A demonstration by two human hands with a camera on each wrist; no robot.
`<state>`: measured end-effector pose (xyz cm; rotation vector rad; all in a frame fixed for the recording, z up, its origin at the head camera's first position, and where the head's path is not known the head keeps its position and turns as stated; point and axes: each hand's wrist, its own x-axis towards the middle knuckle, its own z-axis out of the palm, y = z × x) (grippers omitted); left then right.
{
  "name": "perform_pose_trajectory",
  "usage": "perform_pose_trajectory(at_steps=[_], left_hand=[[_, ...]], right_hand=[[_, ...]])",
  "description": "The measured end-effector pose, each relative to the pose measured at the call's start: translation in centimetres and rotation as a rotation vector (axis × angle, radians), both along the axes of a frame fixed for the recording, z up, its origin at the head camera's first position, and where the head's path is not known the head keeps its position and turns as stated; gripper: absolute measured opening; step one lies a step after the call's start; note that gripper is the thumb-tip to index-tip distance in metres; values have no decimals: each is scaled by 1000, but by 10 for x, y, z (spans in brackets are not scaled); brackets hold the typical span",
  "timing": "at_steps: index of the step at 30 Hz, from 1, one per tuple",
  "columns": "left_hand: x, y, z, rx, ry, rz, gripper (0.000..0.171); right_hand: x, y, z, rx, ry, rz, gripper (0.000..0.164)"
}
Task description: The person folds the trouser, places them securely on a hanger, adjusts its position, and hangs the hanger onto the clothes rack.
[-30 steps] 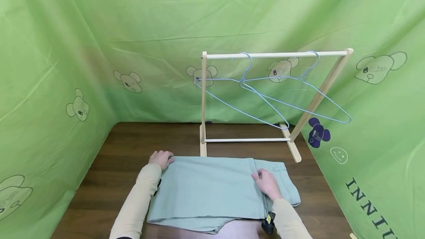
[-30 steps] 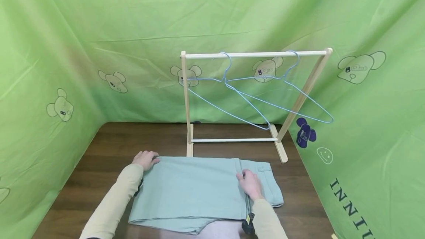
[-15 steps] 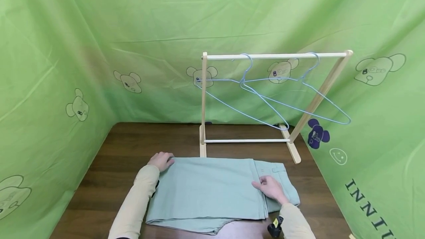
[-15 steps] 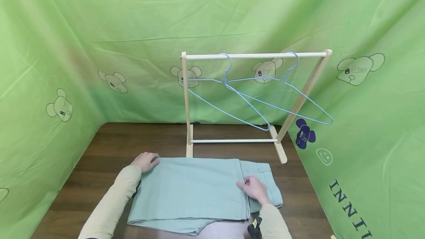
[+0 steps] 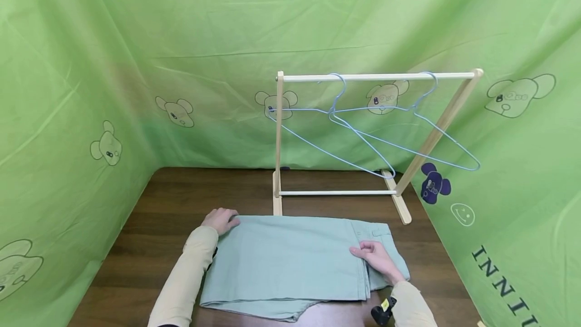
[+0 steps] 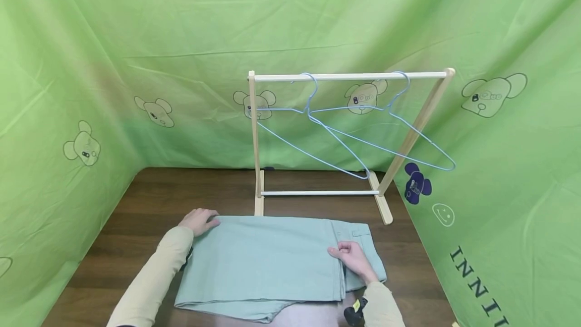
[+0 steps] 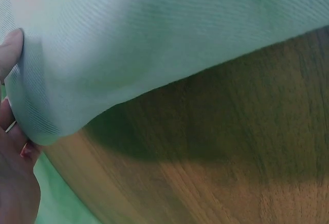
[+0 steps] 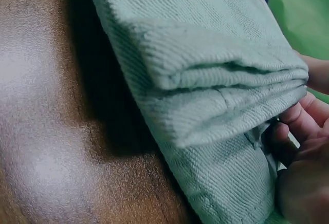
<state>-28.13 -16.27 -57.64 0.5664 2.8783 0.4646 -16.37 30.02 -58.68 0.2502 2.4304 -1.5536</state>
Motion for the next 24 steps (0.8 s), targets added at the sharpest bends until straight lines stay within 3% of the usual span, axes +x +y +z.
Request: perform_pose_trajectory(at_steps=[8, 24], left_hand=[[1, 2, 1, 15, 16, -10, 28], [2, 9, 5, 22, 23, -21, 25]], right_hand=[[1, 6, 0, -52, -2, -14, 23], [5, 14, -6, -192, 33, -154, 13]])
